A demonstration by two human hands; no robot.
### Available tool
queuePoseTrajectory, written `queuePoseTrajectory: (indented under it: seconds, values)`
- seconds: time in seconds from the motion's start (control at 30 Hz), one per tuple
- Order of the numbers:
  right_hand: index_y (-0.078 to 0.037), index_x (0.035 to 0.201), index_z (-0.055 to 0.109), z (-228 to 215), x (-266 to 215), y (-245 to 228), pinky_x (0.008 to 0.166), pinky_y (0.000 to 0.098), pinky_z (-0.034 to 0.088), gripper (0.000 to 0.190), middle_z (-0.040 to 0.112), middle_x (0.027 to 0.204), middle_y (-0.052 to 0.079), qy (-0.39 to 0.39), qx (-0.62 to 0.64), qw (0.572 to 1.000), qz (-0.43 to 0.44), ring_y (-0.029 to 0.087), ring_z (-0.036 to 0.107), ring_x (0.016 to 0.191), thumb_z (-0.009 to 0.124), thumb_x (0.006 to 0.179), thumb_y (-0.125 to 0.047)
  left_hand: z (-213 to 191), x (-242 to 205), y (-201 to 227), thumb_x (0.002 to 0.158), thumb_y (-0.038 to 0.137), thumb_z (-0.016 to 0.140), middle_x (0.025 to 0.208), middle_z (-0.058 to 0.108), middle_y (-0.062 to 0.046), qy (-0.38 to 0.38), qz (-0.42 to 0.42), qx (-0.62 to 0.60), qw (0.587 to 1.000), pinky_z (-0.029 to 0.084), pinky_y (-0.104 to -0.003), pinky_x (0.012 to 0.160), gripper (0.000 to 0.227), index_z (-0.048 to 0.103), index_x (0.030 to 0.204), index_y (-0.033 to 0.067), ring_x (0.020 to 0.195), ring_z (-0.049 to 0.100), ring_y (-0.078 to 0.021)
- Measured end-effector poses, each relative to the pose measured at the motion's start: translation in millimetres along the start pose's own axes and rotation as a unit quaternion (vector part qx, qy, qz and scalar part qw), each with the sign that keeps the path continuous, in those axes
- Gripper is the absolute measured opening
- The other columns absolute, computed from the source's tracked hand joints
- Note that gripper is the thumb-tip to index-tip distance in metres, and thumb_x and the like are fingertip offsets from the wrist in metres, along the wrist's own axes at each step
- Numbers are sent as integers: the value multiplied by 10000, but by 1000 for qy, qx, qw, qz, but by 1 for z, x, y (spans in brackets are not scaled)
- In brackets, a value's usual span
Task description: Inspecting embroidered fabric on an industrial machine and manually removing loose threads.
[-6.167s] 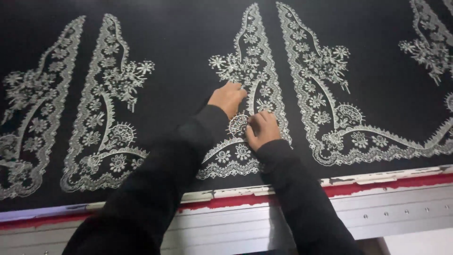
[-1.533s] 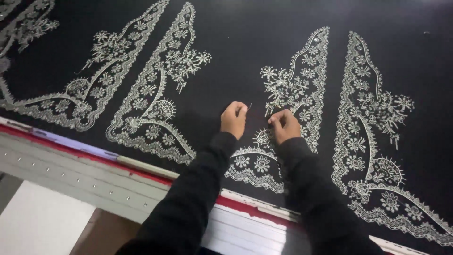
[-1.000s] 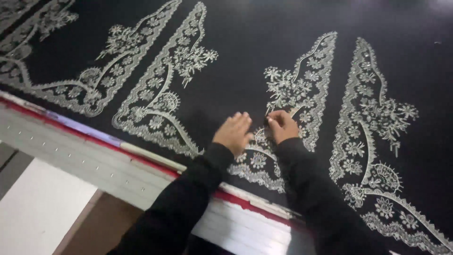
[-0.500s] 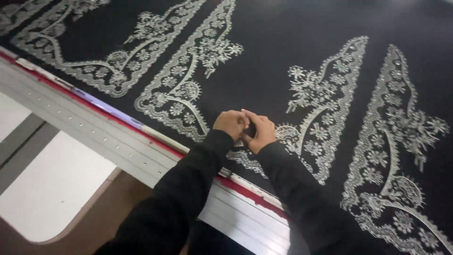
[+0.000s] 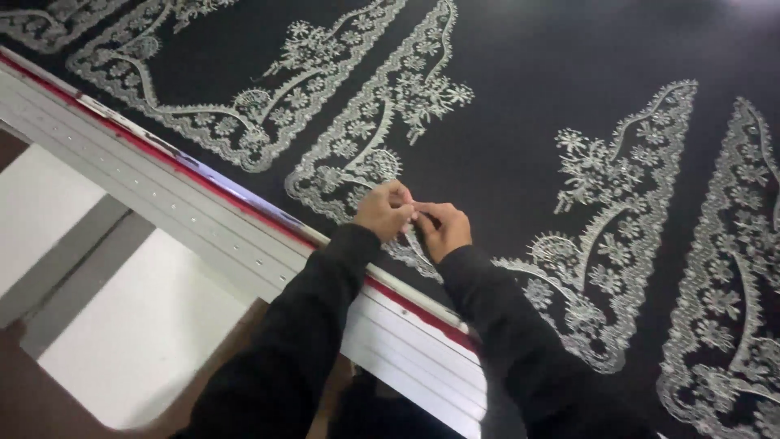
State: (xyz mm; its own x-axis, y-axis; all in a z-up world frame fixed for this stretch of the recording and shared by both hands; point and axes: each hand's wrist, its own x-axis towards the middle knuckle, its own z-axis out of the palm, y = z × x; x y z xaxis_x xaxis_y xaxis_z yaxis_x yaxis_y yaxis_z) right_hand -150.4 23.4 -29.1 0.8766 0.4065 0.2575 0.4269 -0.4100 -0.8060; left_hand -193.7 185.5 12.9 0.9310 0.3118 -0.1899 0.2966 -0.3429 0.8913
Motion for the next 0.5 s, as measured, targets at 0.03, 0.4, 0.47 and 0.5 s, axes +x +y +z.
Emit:
queuePoseTrajectory:
  seconds: [0.03, 0.4, 0.47, 0.5]
  values:
    - [-308, 1102, 797, 8, 7, -5, 849, 404, 600, 196, 747, 964, 77, 6, -2, 1000, -1, 307, 727, 976, 768, 913, -267, -11, 6, 1, 763, 286, 686, 781, 767, 15, -3, 6, 1, 1000, 563, -278, 638, 150, 666, 906, 242, 588, 733, -133]
    - [-344, 1166, 723, 34, 33, -26, 893, 426, 571, 228, 770, 908, -27, 56, -100, 987, 113, 232, 727, 962, 581, 1027, -233, -78, 43, -18, 900, 233, 698, 967, 648, 39, -67, 405, 512, 755, 580, -295, 786, 71, 766, 884, 233, 977, 608, -182]
    - [-343, 1163, 717, 39, 37, -36, 891, 429, 574, 232, 766, 916, -28, 53, -120, 983, 129, 235, 725, 960, 572, 1022, -228, -78, 62, -30, 865, 182, 717, 929, 616, 50, -72, 480, 512, 709, 571, -292, 746, 63, 739, 815, 214, 926, 597, -177]
    - [-342, 1160, 711, 37, 40, -38, 888, 433, 576, 236, 763, 924, -29, 47, -142, 979, 139, 237, 724, 958, 564, 1018, -224, -73, 73, -33, 829, 132, 736, 891, 583, 61, -71, 550, 507, 660, 563, -289, 705, 108, 711, 745, 194, 875, 586, -172]
